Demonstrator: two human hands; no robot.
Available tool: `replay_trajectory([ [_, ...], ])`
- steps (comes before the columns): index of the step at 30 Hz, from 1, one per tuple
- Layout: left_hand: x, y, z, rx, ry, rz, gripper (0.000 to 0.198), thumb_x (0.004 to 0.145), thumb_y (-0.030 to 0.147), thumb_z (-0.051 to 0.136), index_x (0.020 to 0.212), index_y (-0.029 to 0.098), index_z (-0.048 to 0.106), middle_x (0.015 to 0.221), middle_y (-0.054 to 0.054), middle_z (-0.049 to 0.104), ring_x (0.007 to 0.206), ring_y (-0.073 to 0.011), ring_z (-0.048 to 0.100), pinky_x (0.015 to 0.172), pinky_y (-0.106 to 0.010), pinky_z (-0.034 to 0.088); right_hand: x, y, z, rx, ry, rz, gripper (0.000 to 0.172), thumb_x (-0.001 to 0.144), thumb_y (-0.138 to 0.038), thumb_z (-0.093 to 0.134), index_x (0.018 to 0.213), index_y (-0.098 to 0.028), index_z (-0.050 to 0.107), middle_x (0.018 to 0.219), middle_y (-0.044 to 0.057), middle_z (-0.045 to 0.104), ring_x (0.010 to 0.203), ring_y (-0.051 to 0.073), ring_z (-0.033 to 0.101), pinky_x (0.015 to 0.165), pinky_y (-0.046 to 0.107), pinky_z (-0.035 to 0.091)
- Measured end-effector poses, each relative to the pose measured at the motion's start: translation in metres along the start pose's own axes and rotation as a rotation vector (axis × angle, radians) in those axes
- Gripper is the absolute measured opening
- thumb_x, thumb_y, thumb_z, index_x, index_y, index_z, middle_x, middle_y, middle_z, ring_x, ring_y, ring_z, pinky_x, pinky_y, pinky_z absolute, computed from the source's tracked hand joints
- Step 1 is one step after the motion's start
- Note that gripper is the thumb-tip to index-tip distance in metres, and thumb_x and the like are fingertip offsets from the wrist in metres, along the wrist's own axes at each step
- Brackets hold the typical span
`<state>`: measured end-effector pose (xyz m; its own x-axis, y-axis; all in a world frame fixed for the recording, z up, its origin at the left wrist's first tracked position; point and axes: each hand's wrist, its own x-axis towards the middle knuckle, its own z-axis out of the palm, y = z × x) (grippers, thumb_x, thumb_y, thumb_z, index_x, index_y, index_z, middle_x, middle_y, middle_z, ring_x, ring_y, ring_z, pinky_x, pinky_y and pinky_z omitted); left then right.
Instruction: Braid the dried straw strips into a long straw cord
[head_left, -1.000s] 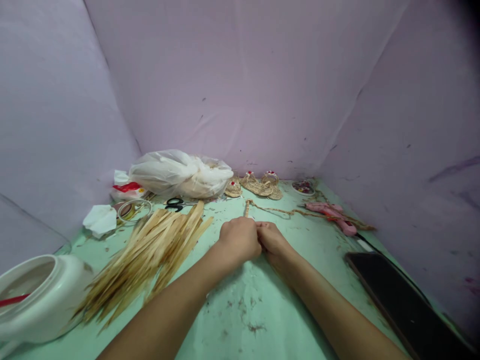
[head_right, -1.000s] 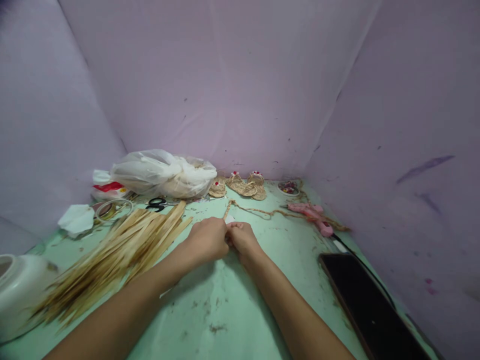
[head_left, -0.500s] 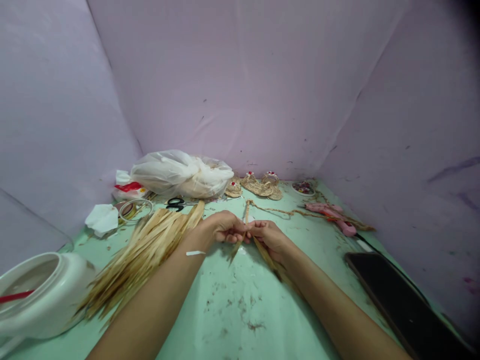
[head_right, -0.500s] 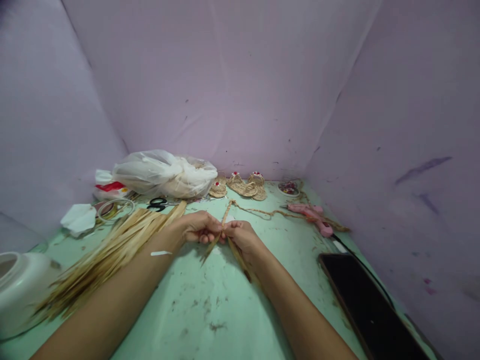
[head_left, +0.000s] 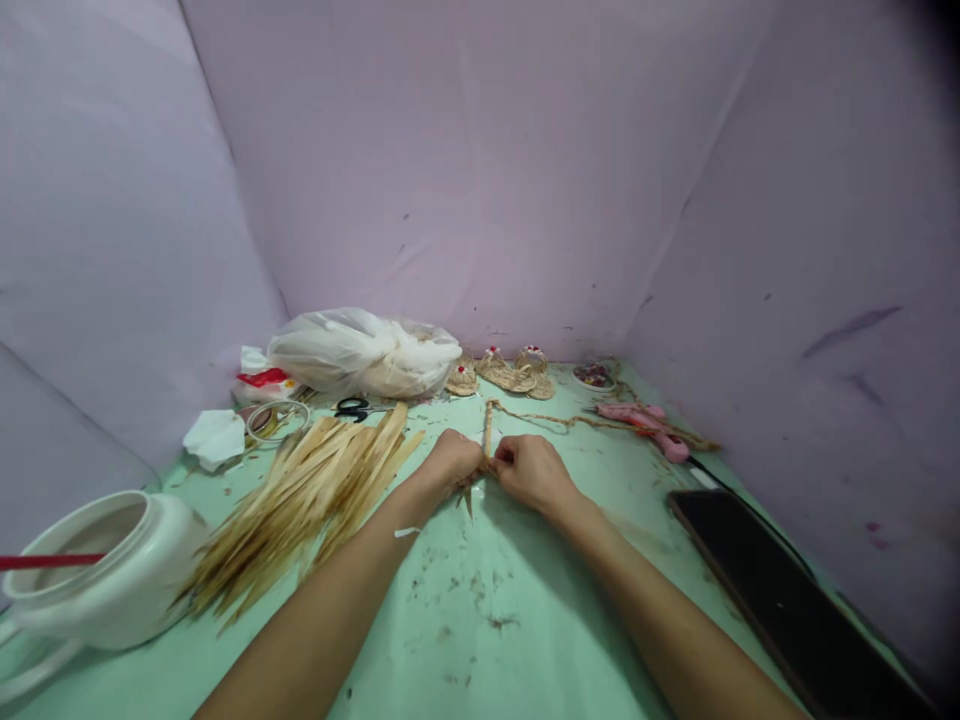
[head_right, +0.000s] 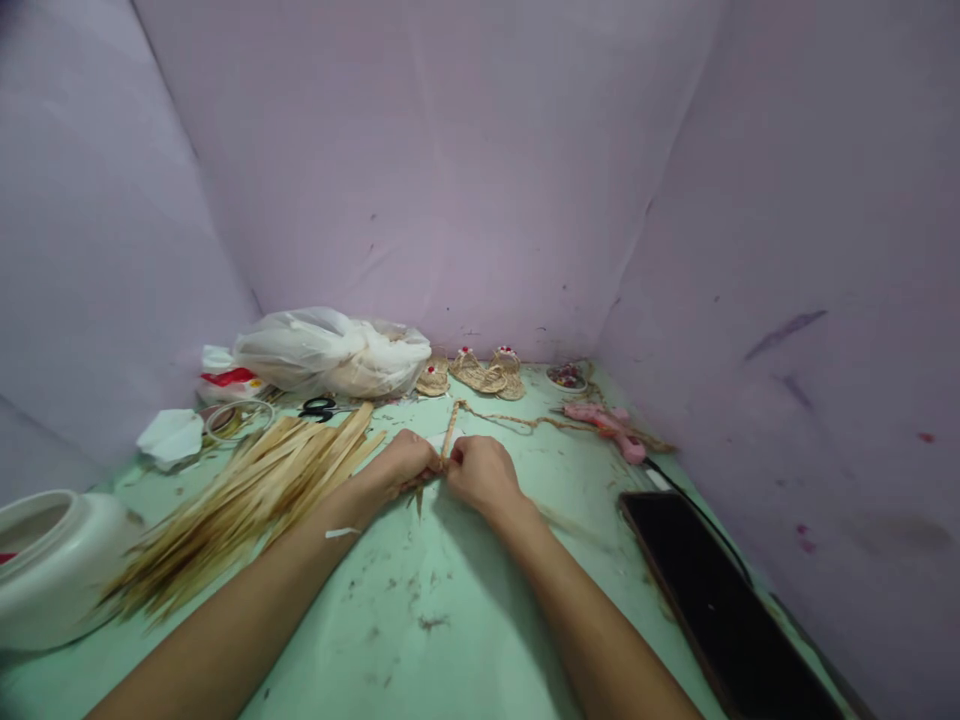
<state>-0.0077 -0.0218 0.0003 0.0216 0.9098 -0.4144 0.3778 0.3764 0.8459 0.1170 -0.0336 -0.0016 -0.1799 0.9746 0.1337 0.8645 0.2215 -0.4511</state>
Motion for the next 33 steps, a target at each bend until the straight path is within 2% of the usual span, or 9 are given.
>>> replay_trajectory([
  [3,-0.004,0.001,0.005,0.029,0.049,0.025,0.019,0.053,0.005,0.05,0.041,0.015,0.04,0.03,0.005,0.031,0.031,-0.0062,0.028,0.035,-0.021,0.016,-0.005,-0.009,-0.009,-0.074,-0.022,0.084,0.019,0.065,-0.024,0.051,0.067,-0.017,0.068,0.066,0.008,0.066,0.061,0.016,0.055,0.049,0.024,0.026],
  [7,-0.012,0.008,0.006,-0.037,0.052,-0.049,0.02,0.055,0.005,0.047,0.041,0.015,0.038,0.03,0.004,0.031,0.033,-0.006,0.029,0.036,-0.02,0.017,-0.013,-0.022,-0.011,-0.082,-0.088,0.109,0.02,0.065,-0.021,0.05,0.069,-0.016,0.069,0.07,0.01,0.067,0.064,0.017,0.058,0.049,0.024,0.027],
  [14,-0.012,0.007,-0.009,-0.114,-0.107,-0.098,0.017,0.052,0.008,0.047,0.041,0.015,0.036,0.032,0.003,0.035,0.032,-0.0036,0.027,0.035,-0.018,0.017,-0.034,-0.044,0.0,-0.134,-0.018,0.111,0.02,0.072,-0.021,0.051,0.076,-0.012,0.068,0.075,0.017,0.066,0.069,0.023,0.06,0.056,0.027,0.032],
  [20,-0.01,0.003,-0.014,0.003,-0.152,-0.049,0.019,0.049,0.007,0.049,0.041,0.016,0.034,0.03,0.005,0.03,0.031,-0.0037,0.023,0.035,-0.019,0.013,-0.039,-0.045,-0.002,-0.124,-0.062,0.041,0.017,0.07,-0.02,0.052,0.073,-0.016,0.068,0.072,0.013,0.067,0.063,0.019,0.057,0.052,0.026,0.029],
  [22,-0.01,0.003,-0.015,0.012,-0.165,-0.033,0.018,0.051,0.009,0.049,0.043,0.016,0.036,0.03,0.006,0.029,0.031,-0.0037,0.023,0.035,-0.02,0.012,-0.033,-0.038,-0.011,-0.028,-0.073,0.039,0.015,0.068,-0.025,0.054,0.065,-0.017,0.067,0.064,0.008,0.065,0.058,0.016,0.055,0.049,0.024,0.027],
  [24,-0.01,0.003,-0.018,-0.016,-0.203,-0.023,0.016,0.054,0.012,0.051,0.044,0.015,0.038,0.031,0.006,0.029,0.031,-0.0034,0.022,0.035,-0.019,0.012,-0.023,-0.028,-0.019,0.142,0.004,0.09,0.019,0.069,-0.031,0.052,0.062,-0.017,0.064,0.06,0.005,0.062,0.055,0.014,0.052,0.049,0.023,0.029],
  [27,-0.008,0.002,-0.02,-0.034,-0.227,-0.016,0.017,0.054,0.015,0.053,0.045,0.015,0.039,0.032,0.006,0.031,0.031,-0.0028,0.022,0.035,-0.018,0.014,-0.01,-0.014,-0.022,0.539,0.064,0.245,0.017,0.07,-0.028,0.05,0.066,-0.015,0.06,0.061,0.004,0.06,0.055,0.012,0.051,0.051,0.022,0.034],
  [30,-0.007,0.003,-0.021,-0.029,-0.243,-0.011,0.014,0.054,0.014,0.051,0.046,0.015,0.04,0.032,0.006,0.031,0.03,-0.0031,0.022,0.035,-0.018,0.014,-0.004,-0.009,-0.011,0.987,-0.216,0.398,0.01,0.067,-0.021,0.053,0.065,-0.013,0.056,0.057,0.004,0.057,0.052,0.011,0.051,0.051,0.021,0.039],
  [33,-0.006,0.002,-0.02,-0.014,-0.265,0.028,0.009,0.053,0.014,0.049,0.046,0.014,0.043,0.032,0.006,0.032,0.03,-0.0037,0.023,0.034,-0.018,0.014,-0.003,-0.01,0.001,1.113,-0.354,0.409,0.005,0.062,-0.015,0.055,0.058,-0.012,0.055,0.047,0.001,0.05,0.041,0.007,0.043,0.041,0.019,0.034],
])
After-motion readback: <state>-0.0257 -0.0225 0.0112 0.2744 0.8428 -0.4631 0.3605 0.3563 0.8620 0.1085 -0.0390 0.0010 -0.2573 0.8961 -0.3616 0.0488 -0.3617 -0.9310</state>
